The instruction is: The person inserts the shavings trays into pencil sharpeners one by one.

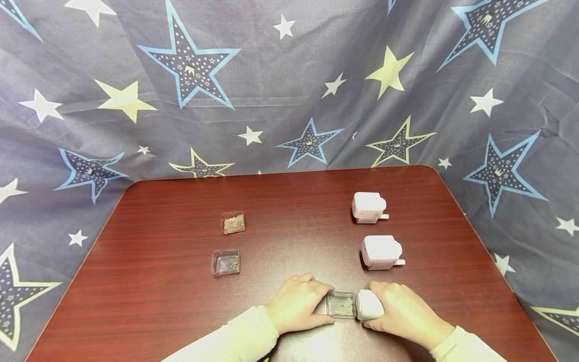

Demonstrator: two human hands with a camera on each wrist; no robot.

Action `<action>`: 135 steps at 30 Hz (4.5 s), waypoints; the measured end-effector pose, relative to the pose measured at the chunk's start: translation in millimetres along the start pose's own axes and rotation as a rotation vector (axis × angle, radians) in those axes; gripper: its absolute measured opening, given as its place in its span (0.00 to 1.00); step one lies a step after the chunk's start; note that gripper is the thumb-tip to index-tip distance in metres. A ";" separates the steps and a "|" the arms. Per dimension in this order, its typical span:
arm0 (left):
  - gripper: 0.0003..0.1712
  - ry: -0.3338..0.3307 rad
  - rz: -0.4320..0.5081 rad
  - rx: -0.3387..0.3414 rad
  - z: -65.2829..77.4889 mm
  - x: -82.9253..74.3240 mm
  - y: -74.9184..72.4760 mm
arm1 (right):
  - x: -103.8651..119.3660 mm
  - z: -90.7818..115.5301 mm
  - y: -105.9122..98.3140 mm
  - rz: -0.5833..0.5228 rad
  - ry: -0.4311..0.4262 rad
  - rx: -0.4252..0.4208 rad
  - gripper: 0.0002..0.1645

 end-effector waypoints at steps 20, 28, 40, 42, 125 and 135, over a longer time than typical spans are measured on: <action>0.26 0.037 -0.016 -0.035 -10.2 -14.6 5.8 | 0.3 0.0 1.3 -0.012 -0.007 -0.011 0.29; 0.25 0.049 0.030 -0.030 -14.3 -21.1 7.5 | 0.2 -0.4 1.0 -0.016 -0.001 -0.007 0.29; 0.26 0.060 0.026 -0.074 -17.5 -28.8 9.0 | 0.2 -0.1 0.8 -0.019 0.009 -0.006 0.29; 0.26 0.054 0.028 -0.075 -17.9 -29.8 8.0 | 0.6 0.3 1.3 -0.017 0.002 -0.017 0.29; 0.40 -0.025 0.056 0.053 -14.1 -29.7 -5.0 | 5.3 -15.3 -20.6 0.149 -0.085 0.052 0.40; 0.41 0.004 0.010 0.045 -8.7 -7.5 -15.4 | 14.4 -33.6 -34.7 0.156 -0.085 0.039 0.44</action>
Point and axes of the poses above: each hand's wrist, its own z-axis away from the middle knuckle, its own y-axis out of the palm, x = y × z, the point moved 2 cm from there along -z, towards the middle knuckle, and after that the axes turned 13 degrees about -x, right-handed, at the moved point
